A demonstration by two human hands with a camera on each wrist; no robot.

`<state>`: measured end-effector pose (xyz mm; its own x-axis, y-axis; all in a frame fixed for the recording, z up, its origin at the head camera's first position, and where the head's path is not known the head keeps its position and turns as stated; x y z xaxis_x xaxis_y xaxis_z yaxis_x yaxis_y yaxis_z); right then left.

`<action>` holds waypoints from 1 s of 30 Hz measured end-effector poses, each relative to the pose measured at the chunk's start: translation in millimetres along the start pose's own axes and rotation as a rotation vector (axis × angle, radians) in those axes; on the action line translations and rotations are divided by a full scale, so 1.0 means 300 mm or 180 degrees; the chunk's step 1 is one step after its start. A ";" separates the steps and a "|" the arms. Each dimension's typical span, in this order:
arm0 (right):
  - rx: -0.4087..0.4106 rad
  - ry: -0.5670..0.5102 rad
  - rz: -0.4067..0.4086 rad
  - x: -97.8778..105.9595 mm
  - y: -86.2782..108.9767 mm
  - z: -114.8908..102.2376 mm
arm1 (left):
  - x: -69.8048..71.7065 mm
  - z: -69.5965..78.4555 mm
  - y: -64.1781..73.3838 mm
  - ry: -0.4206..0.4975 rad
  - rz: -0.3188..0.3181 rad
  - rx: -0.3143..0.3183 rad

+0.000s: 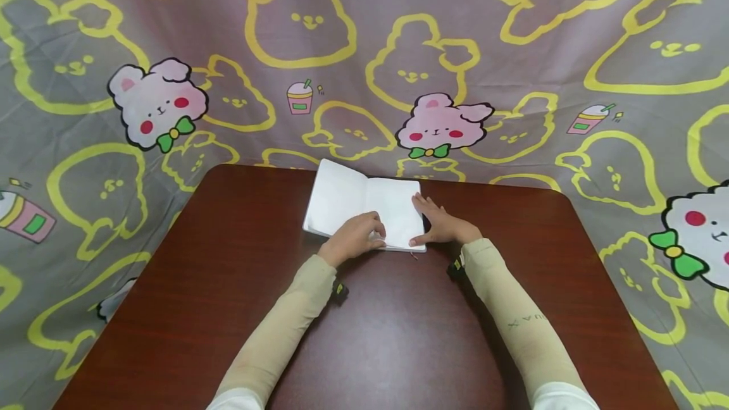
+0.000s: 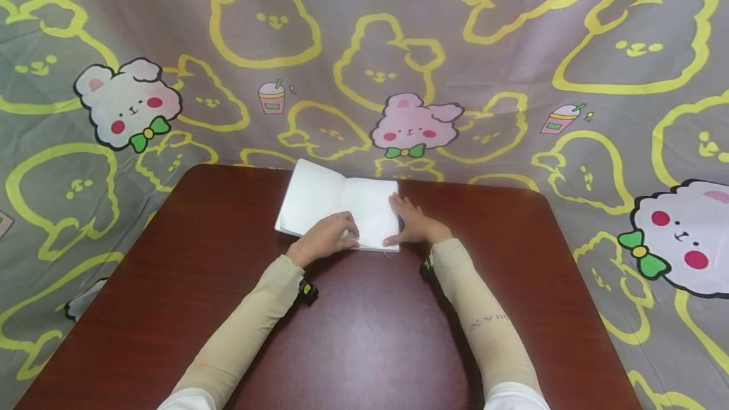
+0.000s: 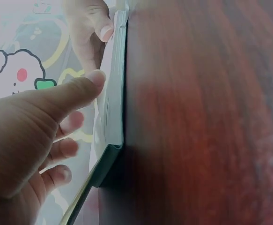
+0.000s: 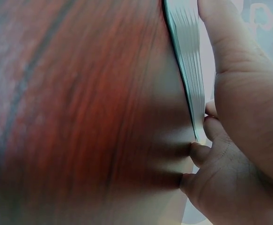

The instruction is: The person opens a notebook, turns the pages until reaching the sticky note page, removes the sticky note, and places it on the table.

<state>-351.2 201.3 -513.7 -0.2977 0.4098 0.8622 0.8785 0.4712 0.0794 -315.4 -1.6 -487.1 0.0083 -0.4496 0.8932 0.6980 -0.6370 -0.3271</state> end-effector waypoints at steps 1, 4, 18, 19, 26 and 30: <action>0.0001 0.0004 0.0000 0.000 0.000 0.001 | -0.001 0.002 0.000 -0.0022 -0.0021 0.0007; -0.0001 -0.0012 0.0010 -0.001 -0.001 0.004 | -0.005 0.006 0.001 -0.0103 -0.0064 -0.0021; 0.0133 -0.0204 0.0140 0.008 0.004 0.016 | -0.001 0.014 -0.002 -0.0451 0.0105 -0.0266; 0.0155 -0.0208 0.0148 0.008 0.005 0.018 | 0.003 0.014 0.000 -0.0458 0.0143 -0.0272; 0.0298 -0.0230 0.0254 0.015 0.013 0.037 | 0.042 0.011 0.026 -0.0441 0.0312 -0.0227; 0.0328 -0.0258 0.0261 0.018 0.016 0.041 | 0.067 0.005 0.041 -0.0383 0.0490 -0.0173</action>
<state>-353.2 215.2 -514.8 -0.2593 0.5100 0.8201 0.8593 0.5095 -0.0451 -305.5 -17.6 -472.6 0.1996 -0.4684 0.8607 0.6423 -0.6008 -0.4759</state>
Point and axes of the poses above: each hand's wrist, its own y-axis away from the middle knuckle, its own x-axis out of the back of the hand, z = x × y, the point moved 5 cm from there along -y, towards the middle knuckle, and after that the axes turned 7 degrees about z, right-handed, at the moved point
